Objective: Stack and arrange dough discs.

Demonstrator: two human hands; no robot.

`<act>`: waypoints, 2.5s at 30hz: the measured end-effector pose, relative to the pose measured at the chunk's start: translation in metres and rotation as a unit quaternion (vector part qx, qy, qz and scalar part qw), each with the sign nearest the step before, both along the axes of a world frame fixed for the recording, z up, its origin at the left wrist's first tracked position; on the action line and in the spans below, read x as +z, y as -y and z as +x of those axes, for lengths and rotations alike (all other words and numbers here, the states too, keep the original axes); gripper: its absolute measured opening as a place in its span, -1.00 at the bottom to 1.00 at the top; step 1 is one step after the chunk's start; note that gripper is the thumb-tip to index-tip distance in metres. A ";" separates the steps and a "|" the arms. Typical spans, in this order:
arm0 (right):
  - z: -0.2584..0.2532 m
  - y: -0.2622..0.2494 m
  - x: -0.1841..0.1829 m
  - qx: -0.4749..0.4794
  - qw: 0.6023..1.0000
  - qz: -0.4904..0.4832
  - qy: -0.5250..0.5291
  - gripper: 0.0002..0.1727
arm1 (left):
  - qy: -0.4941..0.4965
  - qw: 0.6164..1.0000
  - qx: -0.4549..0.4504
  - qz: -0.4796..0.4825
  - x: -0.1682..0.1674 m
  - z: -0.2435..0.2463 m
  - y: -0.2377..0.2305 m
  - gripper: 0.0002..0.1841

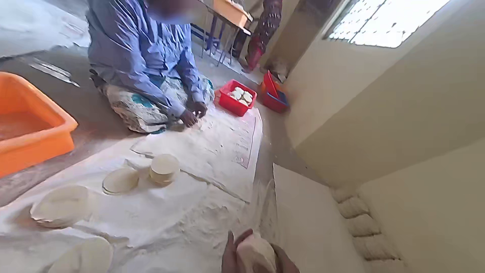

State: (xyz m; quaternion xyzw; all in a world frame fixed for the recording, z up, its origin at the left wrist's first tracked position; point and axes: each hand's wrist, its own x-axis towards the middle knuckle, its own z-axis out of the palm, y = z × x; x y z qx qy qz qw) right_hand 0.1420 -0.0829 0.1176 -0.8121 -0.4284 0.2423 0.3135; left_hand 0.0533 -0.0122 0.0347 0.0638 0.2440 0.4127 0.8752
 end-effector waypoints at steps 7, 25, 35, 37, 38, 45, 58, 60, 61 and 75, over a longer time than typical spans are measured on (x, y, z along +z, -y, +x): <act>0.013 0.029 0.013 0.017 0.995 0.078 -0.051 -0.16 | 0.012 1.000 -0.019 -0.005 0.012 0.014 0.018 -0.10; 0.017 0.053 0.009 -0.014 0.994 0.070 -0.086 -0.32 | 0.008 0.997 -0.062 0.034 0.004 0.023 0.033 0.01; 0.055 0.082 0.008 -0.124 0.950 0.079 -0.275 -0.58 | 0.102 0.975 -0.146 -0.134 -0.023 0.061 0.064 -0.08; 0.084 0.096 -0.008 -0.194 0.921 0.060 -0.332 -0.71 | 0.145 0.963 -0.193 -0.124 -0.023 0.069 0.074 -0.01; 0.099 0.104 -0.014 -0.224 0.904 0.052 -0.361 -0.75 | 0.168 0.951 -0.231 -0.121 -0.021 0.072 0.077 0.03; 0.160 0.151 -0.042 -0.283 0.907 -0.026 -0.311 -0.53 | -0.062 0.944 -0.314 -0.085 -0.006 0.124 0.119 -0.43; 0.158 0.170 -0.024 -0.155 0.985 0.057 -0.052 -0.14 | -0.049 0.965 -0.241 -0.095 -0.014 0.185 0.128 -0.08; 0.160 0.162 -0.021 -0.183 0.982 0.027 -0.045 -0.25 | -0.050 0.963 -0.258 -0.063 -0.012 0.194 0.121 -0.08; 0.161 0.159 -0.018 -0.187 0.981 0.048 -0.030 -0.26 | -0.054 0.965 -0.255 -0.041 -0.010 0.198 0.113 -0.07; 0.161 0.164 -0.015 -0.211 0.971 0.070 -0.086 -0.28 | -0.105 0.952 -0.285 0.045 -0.002 0.192 0.115 -0.03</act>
